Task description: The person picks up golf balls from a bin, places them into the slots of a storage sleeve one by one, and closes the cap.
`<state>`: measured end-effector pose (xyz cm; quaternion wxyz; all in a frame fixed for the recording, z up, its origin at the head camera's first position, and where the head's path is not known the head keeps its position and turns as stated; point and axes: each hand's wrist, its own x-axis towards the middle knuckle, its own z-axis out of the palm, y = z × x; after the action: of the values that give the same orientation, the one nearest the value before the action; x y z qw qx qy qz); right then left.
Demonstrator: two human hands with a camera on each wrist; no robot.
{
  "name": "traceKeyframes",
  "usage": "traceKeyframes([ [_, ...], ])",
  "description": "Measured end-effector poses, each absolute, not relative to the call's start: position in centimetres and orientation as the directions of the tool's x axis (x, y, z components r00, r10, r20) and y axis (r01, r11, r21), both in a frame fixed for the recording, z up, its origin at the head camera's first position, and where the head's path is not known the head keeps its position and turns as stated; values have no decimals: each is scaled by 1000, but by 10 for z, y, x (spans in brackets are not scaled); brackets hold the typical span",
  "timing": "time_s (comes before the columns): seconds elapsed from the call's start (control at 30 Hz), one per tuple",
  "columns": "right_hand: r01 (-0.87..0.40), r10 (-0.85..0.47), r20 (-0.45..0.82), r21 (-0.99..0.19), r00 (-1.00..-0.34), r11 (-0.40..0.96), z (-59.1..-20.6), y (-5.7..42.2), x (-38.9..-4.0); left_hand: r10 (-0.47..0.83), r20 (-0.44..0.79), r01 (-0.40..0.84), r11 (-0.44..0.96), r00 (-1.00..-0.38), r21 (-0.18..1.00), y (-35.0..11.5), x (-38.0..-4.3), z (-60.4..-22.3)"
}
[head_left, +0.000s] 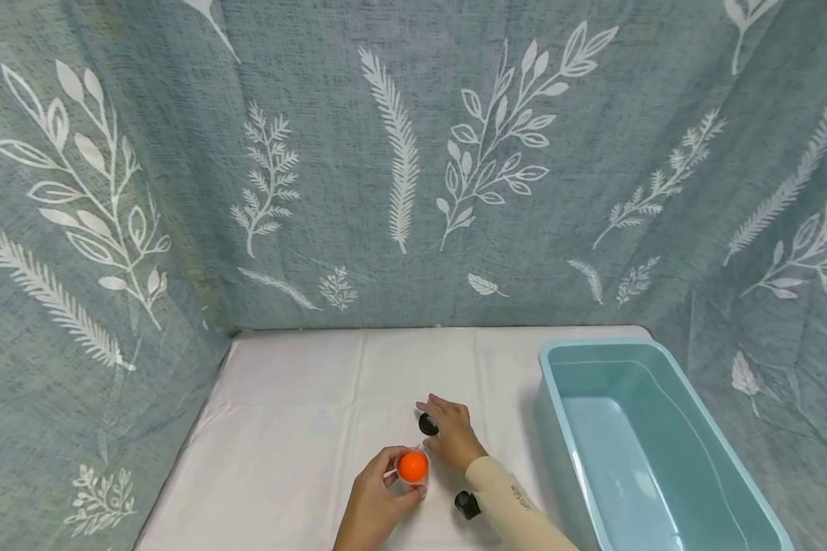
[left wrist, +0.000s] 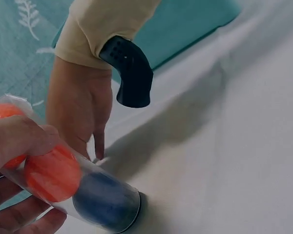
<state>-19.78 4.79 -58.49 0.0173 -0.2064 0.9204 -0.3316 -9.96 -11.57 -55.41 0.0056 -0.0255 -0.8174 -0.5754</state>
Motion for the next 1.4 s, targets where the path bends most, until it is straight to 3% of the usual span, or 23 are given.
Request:
traceKeyframes([
  [0.23,-457,-378,257,-487,-889,744,-609,52,-194,33,7,17,328,-999,944,-115,-99,-558],
  [0.4,-419,-330,258,-570,-908,707,-605,53,-192,24,0,8,329,-1000,944,-116,-101,-559],
  [0.6,-251,-259,150,-874,-954,417,-570,53,-177,26,34,41,333,-999,942,-116,-101,-562],
  [0.77,-308,-304,255,-941,-918,142,-548,52,-159,31,60,67,324,-998,944,-117,-101,-564],
  [0.9,-417,-350,369,-906,-861,71,-541,50,-149,47,69,81,323,-996,943,-119,-103,-566],
  [1.13,-675,-420,562,-713,-712,191,-550,50,-138,75,76,97,344,-994,934,-121,-98,-565],
  [1.4,-725,-429,603,-653,-672,219,-563,53,-134,132,88,121,270,-987,955,-127,-90,-555],
])
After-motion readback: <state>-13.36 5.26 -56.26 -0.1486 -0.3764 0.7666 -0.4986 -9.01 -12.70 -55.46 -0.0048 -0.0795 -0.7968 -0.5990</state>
